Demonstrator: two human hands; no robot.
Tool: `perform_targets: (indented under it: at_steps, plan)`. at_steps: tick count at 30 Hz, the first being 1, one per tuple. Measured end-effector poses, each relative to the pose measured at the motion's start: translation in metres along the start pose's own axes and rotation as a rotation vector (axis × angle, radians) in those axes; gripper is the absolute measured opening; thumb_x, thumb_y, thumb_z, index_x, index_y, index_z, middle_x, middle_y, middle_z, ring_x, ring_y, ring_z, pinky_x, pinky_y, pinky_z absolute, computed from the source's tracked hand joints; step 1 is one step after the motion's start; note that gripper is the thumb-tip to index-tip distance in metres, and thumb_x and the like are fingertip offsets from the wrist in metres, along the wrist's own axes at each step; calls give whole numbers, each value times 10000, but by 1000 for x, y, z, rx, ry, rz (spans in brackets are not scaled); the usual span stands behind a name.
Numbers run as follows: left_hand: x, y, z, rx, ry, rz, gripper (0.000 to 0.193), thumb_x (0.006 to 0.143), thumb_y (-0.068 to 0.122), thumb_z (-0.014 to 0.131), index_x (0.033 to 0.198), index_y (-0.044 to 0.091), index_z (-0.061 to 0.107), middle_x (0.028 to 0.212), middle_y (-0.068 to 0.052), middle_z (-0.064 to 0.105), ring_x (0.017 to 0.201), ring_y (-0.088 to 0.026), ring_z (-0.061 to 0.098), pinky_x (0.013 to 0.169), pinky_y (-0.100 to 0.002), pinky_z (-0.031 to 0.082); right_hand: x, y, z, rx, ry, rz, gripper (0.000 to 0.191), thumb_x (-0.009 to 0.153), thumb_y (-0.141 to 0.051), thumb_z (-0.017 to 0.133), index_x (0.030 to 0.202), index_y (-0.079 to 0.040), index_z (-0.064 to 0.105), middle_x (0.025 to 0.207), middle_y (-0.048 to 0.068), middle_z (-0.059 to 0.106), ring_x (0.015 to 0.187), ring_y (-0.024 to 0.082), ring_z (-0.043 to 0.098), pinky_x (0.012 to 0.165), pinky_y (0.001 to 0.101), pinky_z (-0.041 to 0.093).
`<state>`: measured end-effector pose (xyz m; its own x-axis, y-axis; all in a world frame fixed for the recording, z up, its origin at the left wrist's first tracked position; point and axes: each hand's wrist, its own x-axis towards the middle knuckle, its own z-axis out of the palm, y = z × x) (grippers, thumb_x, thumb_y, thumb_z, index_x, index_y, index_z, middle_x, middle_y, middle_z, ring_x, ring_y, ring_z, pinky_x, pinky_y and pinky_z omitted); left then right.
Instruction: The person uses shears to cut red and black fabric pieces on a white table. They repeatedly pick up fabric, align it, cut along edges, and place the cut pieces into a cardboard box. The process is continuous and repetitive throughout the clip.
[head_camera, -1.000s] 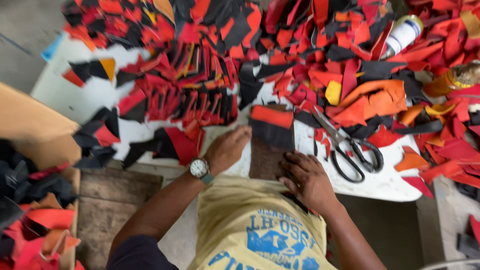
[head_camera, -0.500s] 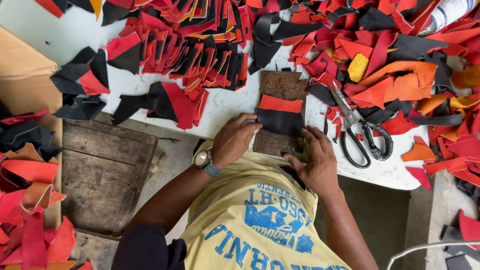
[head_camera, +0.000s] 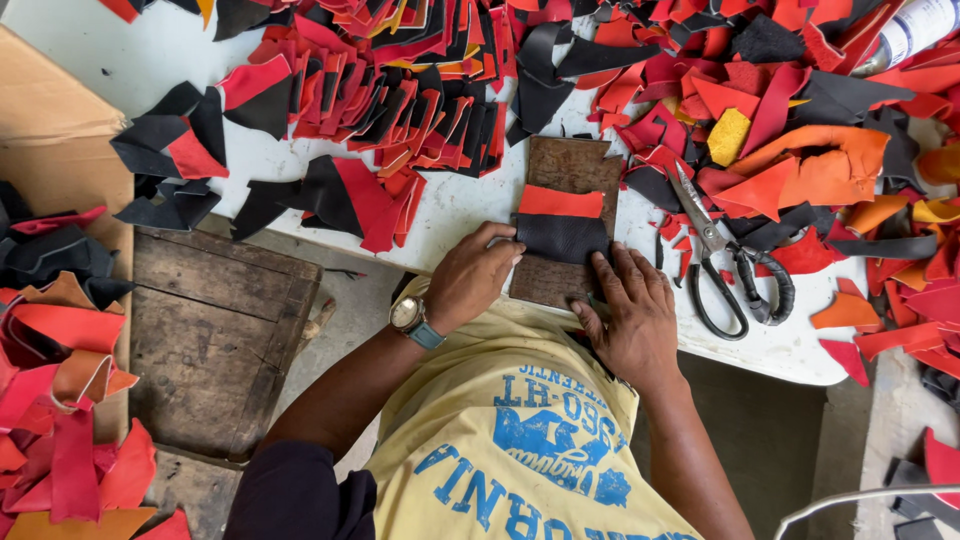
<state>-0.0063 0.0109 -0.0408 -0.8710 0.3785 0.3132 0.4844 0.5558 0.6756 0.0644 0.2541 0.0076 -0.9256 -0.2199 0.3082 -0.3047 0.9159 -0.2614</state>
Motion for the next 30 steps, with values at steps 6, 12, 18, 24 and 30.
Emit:
perform_targets:
  at_steps: [6,12,18,24,30]
  plan:
    - [40,-3,-24,142,-261,-93,249,1004,339,704,973,97,755,1079,-59,716,947,-269,696,881,-430,549,-5,-3,0,-65,35,12,578,939,-461,685,1412,-131,652,1421,198,568,1352,413,478,1123,521,381]
    - [62,14,-39,285,-311,93,426,765,340,809,1083,79,700,966,-101,656,809,-320,688,714,-496,506,-14,-9,6,-82,128,73,475,914,-442,745,1311,-182,734,1221,139,600,1218,361,506,1058,491,405]
    - [77,23,-40,450,-567,-28,378,869,378,796,1110,108,689,940,-137,748,957,-317,723,830,-468,547,-14,-10,3,-55,108,88,483,924,-420,741,1339,-173,715,1222,144,603,1219,356,511,1069,486,406]
    - [95,2,-45,374,-547,148,457,760,216,802,1204,165,705,1014,-97,762,951,-333,719,758,-505,560,-10,-14,-2,-111,76,103,495,908,-396,748,1351,-180,700,1183,122,617,1155,349,529,1021,469,422]
    - [68,-6,-56,201,-471,121,473,882,254,744,1346,222,656,950,-146,751,827,-372,722,755,-518,557,-8,-18,-5,-141,21,122,497,911,-406,733,1355,-184,701,1131,96,633,1051,321,538,957,450,434]
